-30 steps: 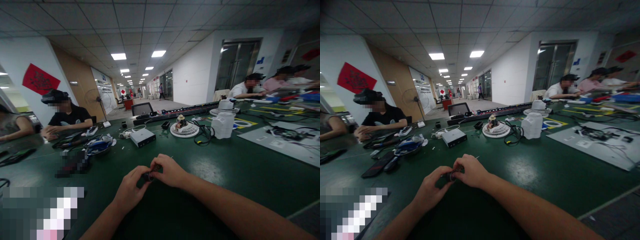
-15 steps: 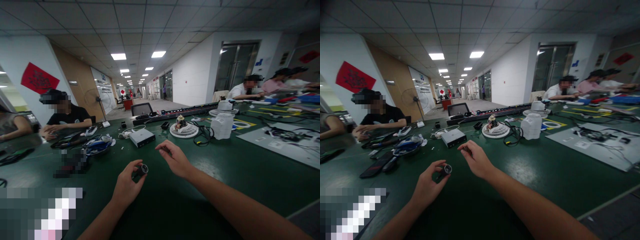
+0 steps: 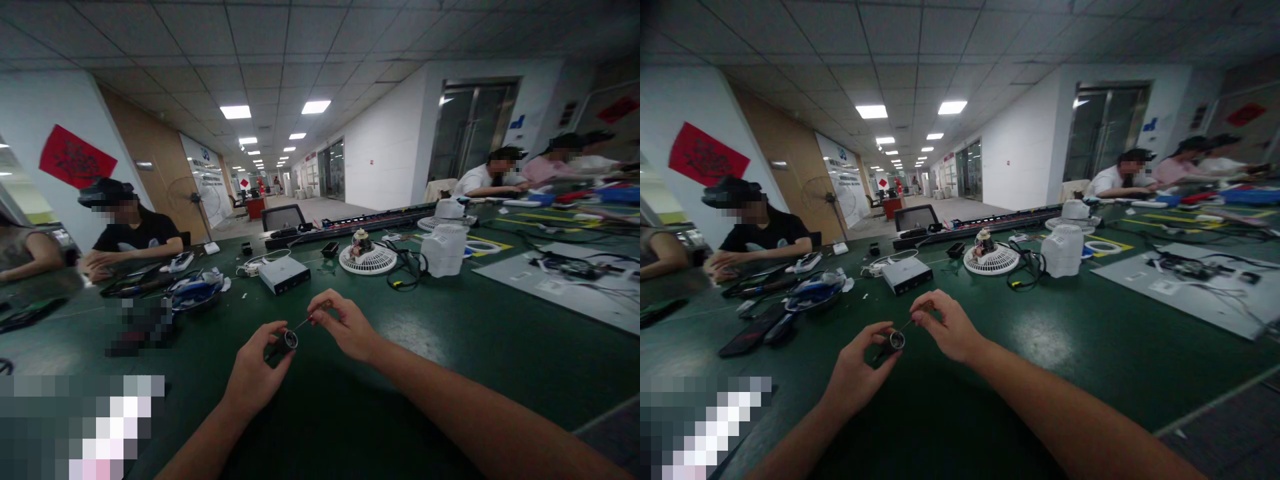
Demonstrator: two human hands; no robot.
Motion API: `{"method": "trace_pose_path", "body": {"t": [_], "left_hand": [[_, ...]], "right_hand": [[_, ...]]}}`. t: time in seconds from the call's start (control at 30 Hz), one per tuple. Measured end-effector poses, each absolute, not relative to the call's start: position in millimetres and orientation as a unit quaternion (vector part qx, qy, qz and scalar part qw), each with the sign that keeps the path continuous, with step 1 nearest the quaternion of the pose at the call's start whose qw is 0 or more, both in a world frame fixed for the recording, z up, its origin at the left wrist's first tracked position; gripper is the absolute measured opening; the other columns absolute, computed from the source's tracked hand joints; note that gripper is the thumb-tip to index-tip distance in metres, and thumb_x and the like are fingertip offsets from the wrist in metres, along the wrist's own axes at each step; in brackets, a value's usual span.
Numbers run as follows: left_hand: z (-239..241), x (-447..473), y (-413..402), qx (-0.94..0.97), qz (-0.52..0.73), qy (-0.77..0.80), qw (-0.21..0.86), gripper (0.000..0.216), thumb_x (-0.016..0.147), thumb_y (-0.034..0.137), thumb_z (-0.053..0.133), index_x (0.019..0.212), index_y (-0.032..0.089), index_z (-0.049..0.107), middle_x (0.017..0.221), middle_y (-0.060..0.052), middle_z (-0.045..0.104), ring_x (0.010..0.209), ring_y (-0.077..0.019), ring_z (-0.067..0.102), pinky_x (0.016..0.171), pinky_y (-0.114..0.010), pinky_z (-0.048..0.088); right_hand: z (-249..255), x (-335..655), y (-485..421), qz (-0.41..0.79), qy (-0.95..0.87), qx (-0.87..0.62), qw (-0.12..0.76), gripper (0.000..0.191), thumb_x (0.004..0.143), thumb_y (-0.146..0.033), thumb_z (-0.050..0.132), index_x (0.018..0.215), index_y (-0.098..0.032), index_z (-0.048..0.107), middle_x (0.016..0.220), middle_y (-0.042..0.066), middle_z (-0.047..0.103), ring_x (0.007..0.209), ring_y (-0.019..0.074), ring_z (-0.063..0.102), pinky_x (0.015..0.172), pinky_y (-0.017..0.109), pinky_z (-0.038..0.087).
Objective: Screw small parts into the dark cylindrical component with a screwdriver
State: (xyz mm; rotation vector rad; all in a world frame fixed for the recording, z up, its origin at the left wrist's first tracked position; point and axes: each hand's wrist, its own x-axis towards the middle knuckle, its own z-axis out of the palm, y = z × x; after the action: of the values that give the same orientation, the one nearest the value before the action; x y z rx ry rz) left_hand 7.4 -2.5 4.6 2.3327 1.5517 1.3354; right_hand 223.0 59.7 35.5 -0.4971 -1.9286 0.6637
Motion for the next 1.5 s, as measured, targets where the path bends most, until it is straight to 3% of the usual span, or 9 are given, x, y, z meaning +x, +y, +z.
{"method": "trace_pose_path", "body": {"t": [0.13, 0.4, 0.53, 0.73, 0.9, 1.07, 1.5], "left_hand": [[3.3, 7.0, -1.2, 0.747, 0.443, 0.496, 0.017, 0.045, 0.077, 0.016, 0.070, 0.119, 0.023, 0.055, 0.096, -0.002, 0.072, 0.085, -0.0189, 0.072, 0.082, -0.037, 0.058], [2.7, 8.8, -1.7, 0.752, 0.432, 0.498, 0.018, 0.044, 0.078, 0.016, 0.070, 0.119, 0.023, 0.056, 0.096, -0.001, 0.072, 0.087, -0.0190, 0.071, 0.082, -0.037, 0.058], [2.4, 8.4, -1.2, 0.757, 0.423, 0.498, 0.037, 0.048, 0.076, 0.015, 0.070, 0.120, 0.025, 0.055, 0.100, -0.001, 0.072, 0.089, -0.0187, 0.071, 0.080, -0.036, 0.060], [2.8, 8.4, -2.8, 0.756, 0.423, 0.499, 0.037, 0.046, 0.077, 0.015, 0.070, 0.120, 0.024, 0.055, 0.101, -0.002, 0.072, 0.089, -0.0190, 0.071, 0.082, -0.037, 0.059], [1.4, 7.2, -2.3, 0.762, 0.416, 0.494, 0.047, 0.045, 0.079, 0.016, 0.068, 0.121, 0.025, 0.055, 0.104, -0.003, 0.072, 0.089, -0.0188, 0.070, 0.083, -0.038, 0.059], [1.3, 5.8, -0.7, 0.751, 0.424, 0.505, 0.042, 0.045, 0.078, 0.017, 0.070, 0.120, 0.025, 0.056, 0.098, -0.002, 0.072, 0.087, -0.0193, 0.071, 0.082, -0.038, 0.059], [2.2, 7.5, -2.0, 0.755, 0.416, 0.506, 0.027, 0.044, 0.078, 0.018, 0.070, 0.119, 0.025, 0.056, 0.095, 0.000, 0.072, 0.086, -0.0185, 0.071, 0.081, -0.036, 0.059]], "right_hand": [[34.5, 222.9, 59.6, 0.245, -0.815, -0.203, 0.484, 0.012, 0.095, -0.031, 0.055, 0.092, -0.020, 0.060, 0.087, 0.003, 0.061, 0.083, 0.0169, 0.060, 0.077, 0.031, 0.048], [34.4, 223.1, 63.7, 0.297, -0.781, -0.203, 0.511, 0.017, 0.096, -0.032, 0.053, 0.089, -0.019, 0.060, 0.077, 0.001, 0.063, 0.072, 0.0144, 0.062, 0.071, 0.028, 0.047], [35.0, 223.3, 64.7, 0.327, -0.786, -0.201, 0.484, 0.019, 0.096, -0.033, 0.053, 0.087, -0.018, 0.060, 0.073, 0.001, 0.064, 0.069, 0.0145, 0.062, 0.068, 0.027, 0.048], [35.0, 221.3, 62.2, 0.292, -0.793, -0.210, 0.492, 0.018, 0.095, -0.033, 0.054, 0.087, -0.018, 0.060, 0.077, 0.002, 0.064, 0.071, 0.0147, 0.062, 0.069, 0.028, 0.047], [34.9, 221.9, 60.7, 0.331, -0.788, -0.188, 0.484, 0.019, 0.096, -0.034, 0.053, 0.088, -0.018, 0.059, 0.074, 0.001, 0.064, 0.066, 0.0139, 0.063, 0.065, 0.026, 0.048], [33.3, 223.9, 62.5, 0.277, -0.802, -0.213, 0.485, 0.017, 0.095, -0.033, 0.055, 0.089, -0.018, 0.061, 0.077, 0.002, 0.066, 0.072, 0.0152, 0.064, 0.069, 0.028, 0.048], [36.5, 225.4, 63.3, 0.305, -0.809, -0.207, 0.459, 0.020, 0.095, -0.034, 0.055, 0.087, -0.017, 0.061, 0.072, 0.001, 0.066, 0.068, 0.0141, 0.064, 0.067, 0.026, 0.047]]}}
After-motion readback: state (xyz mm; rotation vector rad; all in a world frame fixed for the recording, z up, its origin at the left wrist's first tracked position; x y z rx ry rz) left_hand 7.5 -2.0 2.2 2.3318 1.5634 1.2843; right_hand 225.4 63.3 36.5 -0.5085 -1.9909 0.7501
